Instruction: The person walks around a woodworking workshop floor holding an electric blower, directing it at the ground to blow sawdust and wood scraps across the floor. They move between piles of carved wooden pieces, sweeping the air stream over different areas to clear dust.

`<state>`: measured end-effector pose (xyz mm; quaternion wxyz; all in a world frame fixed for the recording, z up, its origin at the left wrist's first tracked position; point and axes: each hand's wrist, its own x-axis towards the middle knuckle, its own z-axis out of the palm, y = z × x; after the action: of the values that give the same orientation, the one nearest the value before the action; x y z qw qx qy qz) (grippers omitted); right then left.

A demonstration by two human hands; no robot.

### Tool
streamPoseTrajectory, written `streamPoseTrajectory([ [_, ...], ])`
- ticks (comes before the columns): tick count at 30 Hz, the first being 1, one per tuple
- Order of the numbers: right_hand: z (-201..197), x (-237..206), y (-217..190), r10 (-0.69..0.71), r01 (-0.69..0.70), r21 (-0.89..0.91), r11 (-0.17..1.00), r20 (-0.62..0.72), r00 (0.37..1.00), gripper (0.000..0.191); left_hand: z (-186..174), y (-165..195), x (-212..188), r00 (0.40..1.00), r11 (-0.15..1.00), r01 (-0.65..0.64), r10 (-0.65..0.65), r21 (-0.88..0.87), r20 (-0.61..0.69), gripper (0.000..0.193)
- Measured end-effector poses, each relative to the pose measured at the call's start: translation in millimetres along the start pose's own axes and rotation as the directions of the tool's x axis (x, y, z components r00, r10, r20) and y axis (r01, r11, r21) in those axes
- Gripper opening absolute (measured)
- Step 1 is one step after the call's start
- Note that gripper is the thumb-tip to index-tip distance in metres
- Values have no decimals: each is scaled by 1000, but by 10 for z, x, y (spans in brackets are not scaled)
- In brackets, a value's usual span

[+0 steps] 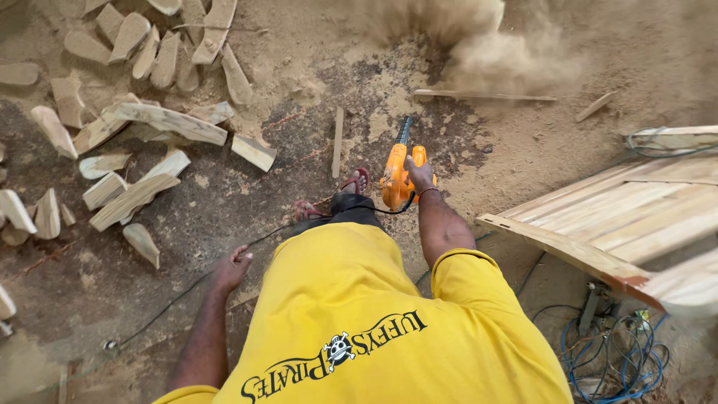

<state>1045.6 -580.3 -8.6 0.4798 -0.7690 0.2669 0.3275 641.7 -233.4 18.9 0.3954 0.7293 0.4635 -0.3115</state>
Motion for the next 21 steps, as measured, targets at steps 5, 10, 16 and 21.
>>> streamPoseTrajectory([
  [5,-77,-313,101,-3,7,49,999,-85,996,48,145,-142,-69,996,992,-80,77,-102,-33,58],
  [10,-242,-429,176,37,-28,76,997,-129,991,46,195,-313,-181,999,1000,3,-2,-21,34,57],
  [16,-486,-296,199,37,-25,96,995,-130,991,48,214,-326,-435,977,949,210,-213,-234,12,54],
  [21,-739,-37,146,-43,62,151,987,-125,991,45,479,92,-516,982,966,148,-169,-212,-84,50],
])
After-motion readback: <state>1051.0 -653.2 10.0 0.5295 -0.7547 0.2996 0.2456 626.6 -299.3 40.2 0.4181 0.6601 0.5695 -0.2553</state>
